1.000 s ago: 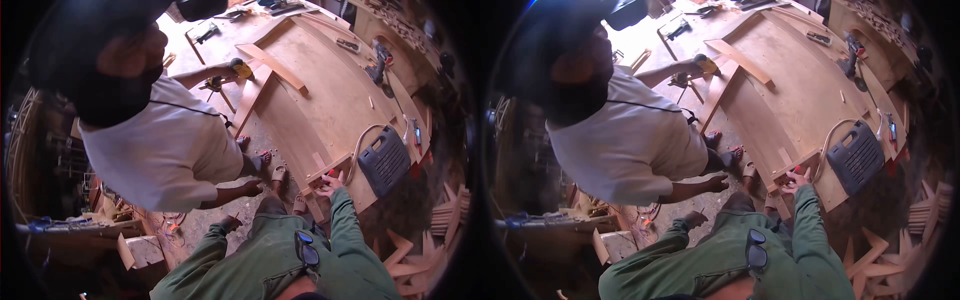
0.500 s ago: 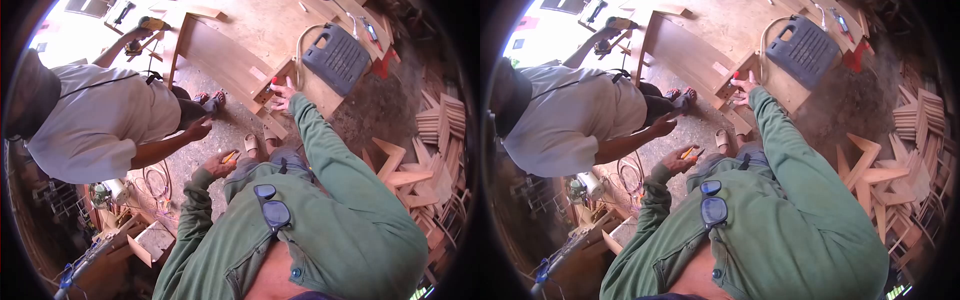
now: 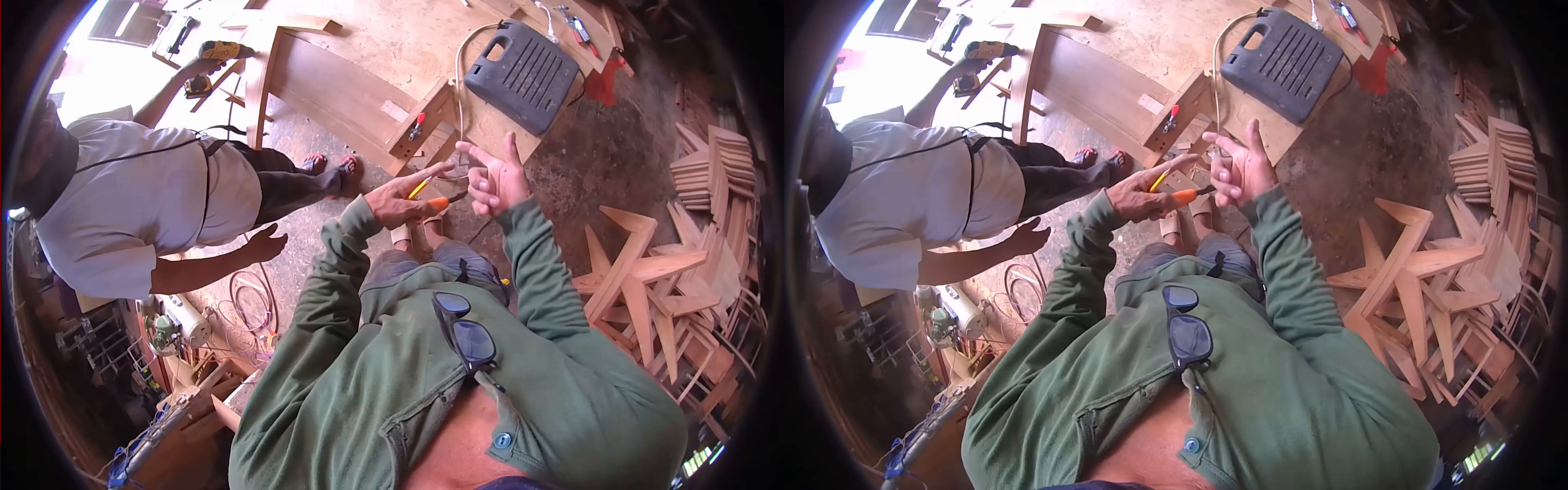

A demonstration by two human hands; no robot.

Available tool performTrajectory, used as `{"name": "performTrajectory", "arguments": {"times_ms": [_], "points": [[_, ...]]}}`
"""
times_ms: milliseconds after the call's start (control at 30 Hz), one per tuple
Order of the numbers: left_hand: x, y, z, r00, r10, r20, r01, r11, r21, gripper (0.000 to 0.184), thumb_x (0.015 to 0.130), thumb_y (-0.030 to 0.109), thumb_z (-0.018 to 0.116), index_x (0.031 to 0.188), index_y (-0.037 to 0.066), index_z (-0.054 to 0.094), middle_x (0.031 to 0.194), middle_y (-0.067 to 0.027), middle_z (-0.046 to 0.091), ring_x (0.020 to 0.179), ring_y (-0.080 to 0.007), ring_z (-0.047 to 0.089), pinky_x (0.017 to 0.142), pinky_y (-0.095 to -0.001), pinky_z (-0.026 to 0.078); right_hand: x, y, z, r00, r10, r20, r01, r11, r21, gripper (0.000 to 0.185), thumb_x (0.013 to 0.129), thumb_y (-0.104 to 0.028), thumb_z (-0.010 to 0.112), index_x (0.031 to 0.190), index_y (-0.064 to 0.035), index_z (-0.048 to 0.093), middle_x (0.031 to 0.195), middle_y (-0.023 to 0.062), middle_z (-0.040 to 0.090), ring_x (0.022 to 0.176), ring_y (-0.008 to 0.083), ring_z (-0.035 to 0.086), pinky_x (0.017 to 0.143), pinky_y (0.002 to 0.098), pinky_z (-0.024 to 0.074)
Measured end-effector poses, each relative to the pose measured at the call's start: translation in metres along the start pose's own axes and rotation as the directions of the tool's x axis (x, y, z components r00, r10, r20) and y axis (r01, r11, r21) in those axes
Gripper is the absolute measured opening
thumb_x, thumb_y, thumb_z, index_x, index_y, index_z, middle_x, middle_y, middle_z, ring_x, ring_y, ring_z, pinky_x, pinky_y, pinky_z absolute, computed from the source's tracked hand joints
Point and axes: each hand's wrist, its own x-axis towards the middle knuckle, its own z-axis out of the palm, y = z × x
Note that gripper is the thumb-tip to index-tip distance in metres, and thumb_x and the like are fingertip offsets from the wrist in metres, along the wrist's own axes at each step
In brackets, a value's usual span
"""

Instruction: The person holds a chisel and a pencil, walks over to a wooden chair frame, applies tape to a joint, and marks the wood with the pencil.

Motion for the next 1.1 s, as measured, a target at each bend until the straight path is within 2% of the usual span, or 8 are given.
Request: {"name": "performTrajectory", "arguments": {"times_ms": [233, 367, 567, 767, 867, 900, 933, 1100], "points": [[0.015, -0.020, 0.005, 0.997, 0.022, 0.069, -0.019, 0.999, -0.039, 0.071, 0.093, 0.014, 0.062, 0.156, 0.019, 0.030, 0.075, 0.0056, 0.051, 0.065, -0.0054, 0.044, 0.057, -0.0216, 0.038, -0.065, -0.005, 0.035, 0.917, -0.202, 0.345, 0.130, 0.967, 0.220, 0.112, 0.084, -0.087, 0.025, 0.153, 0.0012, 0.018, 0.065, 0.0068, 0.054, 0.039, 0.0141, 0.048, 0.040, 0.0359, 0.0521], [-0.005, -0.037, 0.016, 0.988, -0.109, 0.110, 0.127, 0.975, -0.180, 0.067, 0.096, 0.014, 0.063, 0.155, 0.020, 0.033, 0.081, 0.0053, 0.055, 0.066, -0.0045, 0.044, 0.057, -0.0218, 0.038, -0.065, -0.002, 0.019, 0.974, -0.175, 0.144, 0.162, 0.982, 0.096, 0.107, 0.086, -0.085, 0.026, 0.151, -0.0010, 0.025, 0.066, 0.0076, 0.055, 0.043, 0.0155, 0.051, 0.042, 0.0369, 0.0526], [-0.028, -0.069, 0.036, 0.983, -0.110, 0.148, 0.133, 0.979, -0.152, 0.058, 0.095, 0.018, 0.061, 0.150, 0.014, 0.043, 0.096, 0.0055, 0.058, 0.076, -0.0051, 0.049, 0.067, -0.0217, 0.044, 0.029, -0.007, -0.052, 0.972, -0.111, -0.205, -0.036, 0.798, -0.602, 0.055, 0.099, -0.026, 0.056, 0.149, -0.0125, 0.037, 0.065, 0.0005, 0.051, 0.044, 0.0096, 0.044, 0.047, 0.0323, 0.0527], [-0.056, -0.095, 0.053, 0.949, -0.270, 0.162, 0.309, 0.899, -0.312, 0.074, 0.092, 0.039, 0.068, 0.152, 0.008, 0.038, 0.102, 0.0018, 0.056, 0.084, -0.0081, 0.051, 0.072, -0.0230, 0.043, 0.134, 0.014, -0.083, 0.928, -0.058, -0.367, -0.167, 0.817, -0.552, 0.067, 0.090, -0.008, 0.061, 0.150, -0.0262, 0.037, 0.066, 0.0015, 0.053, 0.048, 0.0100, 0.046, 0.046, 0.0300, 0.0522], [-0.058, -0.106, 0.060, 0.970, -0.232, 0.078, 0.244, 0.935, -0.256, 0.071, 0.092, 0.040, 0.068, 0.148, 0.005, 0.042, 0.124, -0.0026, 0.053, 0.108, -0.0127, 0.050, 0.093, -0.0274, 0.040, 0.153, 0.023, -0.084, 0.870, -0.161, -0.466, -0.177, 0.780, -0.600, 0.067, 0.088, -0.008, 0.063, 0.148, -0.0260, 0.038, 0.088, 0.0095, 0.064, 0.056, 0.0163, 0.057, 0.047, 0.0319, 0.0554], [-0.059, -0.106, 0.061, 0.968, -0.243, 0.061, 0.250, 0.931, -0.267, 0.070, 0.092, 0.041, 0.068, 0.147, 0.004, 0.044, 0.131, -0.0032, 0.050, 0.115, -0.0138, 0.048, 0.099, -0.0284, 0.037, 0.153, 0.026, -0.084, 0.867, -0.242, -0.435, -0.126, 0.739, -0.662, 0.068, 0.085, -0.010, 0.064, 0.146, -0.0236, 0.038, 0.125, 0.0152, 0.060, 0.068, 0.0236, 0.066, 0.050, 0.0333, 0.0586], [-0.059, -0.103, 0.063, 0.966, -0.254, 0.044, 0.256, 0.926, -0.278, 0.069, 0.092, 0.041, 0.068, 0.145, 0.003, 0.046, 0.138, -0.0039, 0.047, 0.123, -0.0149, 0.046, 0.105, -0.0295, 0.035, 0.155, 0.025, -0.083, 0.868, -0.271, -0.417, -0.105, 0.720, -0.686, 0.068, 0.084, -0.010, 0.064, 0.146, -0.0226, 0.038, 0.133, 0.0151, 0.055, 0.069, 0.0245, 0.067, 0.050, 0.0333, 0.0589], [-0.056, -0.105, 0.062, 0.938, -0.325, 0.118, 0.344, 0.838, -0.424, 0.059, 0.097, 0.032, 0.063, 0.147, 0.009, 0.044, 0.117, 0.0038, 0.052, 0.098, -0.0050, 0.047, 0.088, -0.0211, 0.039, 0.166, 0.019, -0.083, 0.865, -0.335, -0.374, -0.068, 0.660, -0.748, 0.069, 0.082, -0.011, 0.066, 0.145, -0.0185, 0.038, 0.149, 0.0146, 0.043, 0.072, 0.0265, 0.069, 0.051, 0.0323, 0.0598]]}}
